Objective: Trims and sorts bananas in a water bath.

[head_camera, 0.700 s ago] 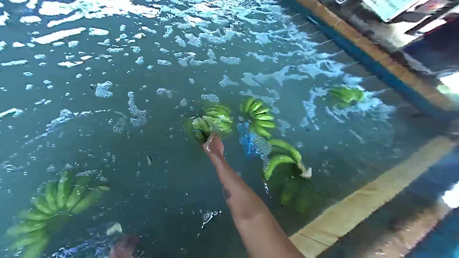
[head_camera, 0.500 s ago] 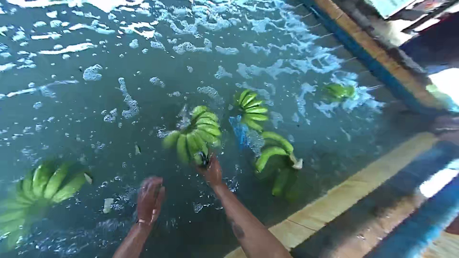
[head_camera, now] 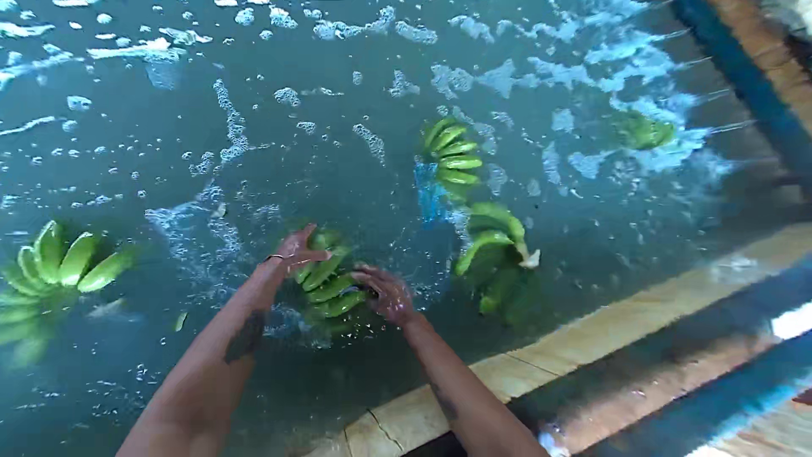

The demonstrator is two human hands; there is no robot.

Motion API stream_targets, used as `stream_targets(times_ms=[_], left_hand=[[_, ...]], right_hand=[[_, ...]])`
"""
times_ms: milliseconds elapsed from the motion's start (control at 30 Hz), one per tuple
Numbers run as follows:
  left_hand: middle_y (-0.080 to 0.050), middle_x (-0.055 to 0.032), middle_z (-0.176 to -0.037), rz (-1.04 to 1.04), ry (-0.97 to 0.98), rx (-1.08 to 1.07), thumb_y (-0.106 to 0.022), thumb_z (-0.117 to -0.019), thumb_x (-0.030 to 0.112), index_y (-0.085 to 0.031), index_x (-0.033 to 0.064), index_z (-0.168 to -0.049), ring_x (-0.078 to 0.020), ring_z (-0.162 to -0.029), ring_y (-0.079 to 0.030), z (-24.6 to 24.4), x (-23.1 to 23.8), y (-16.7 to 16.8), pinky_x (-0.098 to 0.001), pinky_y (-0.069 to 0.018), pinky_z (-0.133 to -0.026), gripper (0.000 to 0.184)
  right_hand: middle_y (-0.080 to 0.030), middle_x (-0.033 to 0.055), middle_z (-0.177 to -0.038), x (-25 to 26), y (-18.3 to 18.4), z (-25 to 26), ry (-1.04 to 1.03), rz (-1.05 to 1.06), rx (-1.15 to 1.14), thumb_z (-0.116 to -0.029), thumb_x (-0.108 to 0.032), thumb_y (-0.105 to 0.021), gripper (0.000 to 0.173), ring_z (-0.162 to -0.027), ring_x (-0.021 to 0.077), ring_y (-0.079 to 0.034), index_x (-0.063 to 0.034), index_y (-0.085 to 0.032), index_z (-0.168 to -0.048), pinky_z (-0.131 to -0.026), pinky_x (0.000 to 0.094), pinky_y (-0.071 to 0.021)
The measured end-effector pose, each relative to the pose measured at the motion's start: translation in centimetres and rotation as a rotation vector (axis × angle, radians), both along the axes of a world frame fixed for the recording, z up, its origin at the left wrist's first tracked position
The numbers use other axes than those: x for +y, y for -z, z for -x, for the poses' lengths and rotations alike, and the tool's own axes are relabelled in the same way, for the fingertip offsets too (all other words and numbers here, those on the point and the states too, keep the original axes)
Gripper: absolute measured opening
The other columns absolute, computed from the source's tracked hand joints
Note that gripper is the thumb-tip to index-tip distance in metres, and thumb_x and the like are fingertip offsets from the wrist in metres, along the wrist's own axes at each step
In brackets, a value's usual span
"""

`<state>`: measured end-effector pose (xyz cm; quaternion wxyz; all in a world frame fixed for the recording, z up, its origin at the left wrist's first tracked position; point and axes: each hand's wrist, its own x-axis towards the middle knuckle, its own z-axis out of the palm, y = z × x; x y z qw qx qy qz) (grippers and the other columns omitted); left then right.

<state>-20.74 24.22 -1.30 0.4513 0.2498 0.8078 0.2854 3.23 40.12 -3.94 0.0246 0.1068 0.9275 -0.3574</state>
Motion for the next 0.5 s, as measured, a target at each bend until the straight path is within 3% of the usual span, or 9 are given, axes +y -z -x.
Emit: stream_targets(times_ms=[67, 133, 200, 300, 400, 500], left_hand=[[-0.055, -0.0269, -0.143, 0.101, -0.092, -0.081, -0.084, -0.0852, 0.034, -0.045, 0.0058, -0.151, -0.0443, -0.134, -0.051, 0.3, -2.5, 1.1, -0.0638, -0.0391, -0.111, 0.081], [-0.054, -0.0296, -0.141, 0.228, -0.184, -0.245, -0.077, -0.092, 0.036, -0.047, -0.002, -0.147, -0.0439, -0.133, -0.05, -0.6, -5.9, 1.7, -0.0619, -0.0389, -0.112, 0.073], [-0.055, -0.0259, -0.138, 0.275, -0.354, -0.432, -0.064, -0.1005, 0.038, -0.049, -0.0039, -0.143, -0.0357, -0.125, -0.055, -3.7, -9.7, 2.6, -0.054, -0.0442, -0.105, 0.061], [-0.064, -0.0164, -0.129, 0.152, -0.791, -0.661, -0.056, -0.1029, 0.045, -0.055, 0.005, -0.139, -0.0268, -0.114, -0.063, -10.8, -12.8, 2.7, -0.0474, -0.0527, -0.095, 0.054], [-0.065, -0.0174, -0.119, 0.029, -1.201, -0.758, -0.054, -0.1038, 0.045, -0.054, 0.0054, -0.137, -0.0284, -0.104, -0.064, -14.9, -13.8, 3.9, -0.0496, -0.0543, -0.086, 0.052], [-0.067, -0.0114, -0.103, -0.153, -1.359, -0.855, -0.047, -0.1059, 0.047, -0.055, 0.0095, -0.13, -0.0228, -0.088, -0.067, -16.2, -13.6, 3.6, -0.044, -0.0581, -0.073, 0.045]], right_hand=[[-0.056, 0.0108, -0.15, 0.9, -0.9, 1.8, 0.069, 0.014, -0.139, -0.0854, -0.012, -0.078, 0.056, -0.135, 0.0304, -0.056, -0.0162, -0.065, -0.139, -0.11, 0.0532, -0.0479], [-0.054, 0.0121, -0.152, 1.2, -0.8, 3.5, 0.104, -0.005, -0.226, -0.0865, -0.016, -0.08, 0.059, -0.135, 0.0326, -0.056, -0.018, -0.062, -0.143, -0.107, 0.0556, -0.0497], [-0.053, 0.0138, -0.152, 0.5, -1.2, 5.0, 0.13, -0.033, -0.287, -0.0902, -0.014, -0.075, 0.058, -0.131, 0.0346, -0.059, -0.02, -0.059, -0.145, -0.101, 0.0562, -0.0527], [-0.052, 0.0169, -0.15, -1.7, -3.6, 6.3, 0.242, -0.003, -0.348, -0.098, -0.021, -0.067, 0.056, -0.123, 0.0358, -0.063, -0.0197, -0.051, -0.152, -0.099, 0.0531, -0.0545], [-0.054, 0.0202, -0.147, -3.7, -7.3, 4.1, 0.316, 0.105, -0.313, -0.1022, -0.027, -0.062, 0.057, -0.125, 0.0353, -0.062, -0.012, -0.045, -0.155, -0.104, 0.0512, -0.0521], [-0.055, 0.0207, -0.147, -5.1, -8.7, -0.4, 0.229, 0.223, -0.388, -0.1075, -0.018, -0.045, 0.05, -0.13, 0.0317, -0.059, -0.0078, -0.042, -0.156, -0.111, 0.0463, -0.0472]])
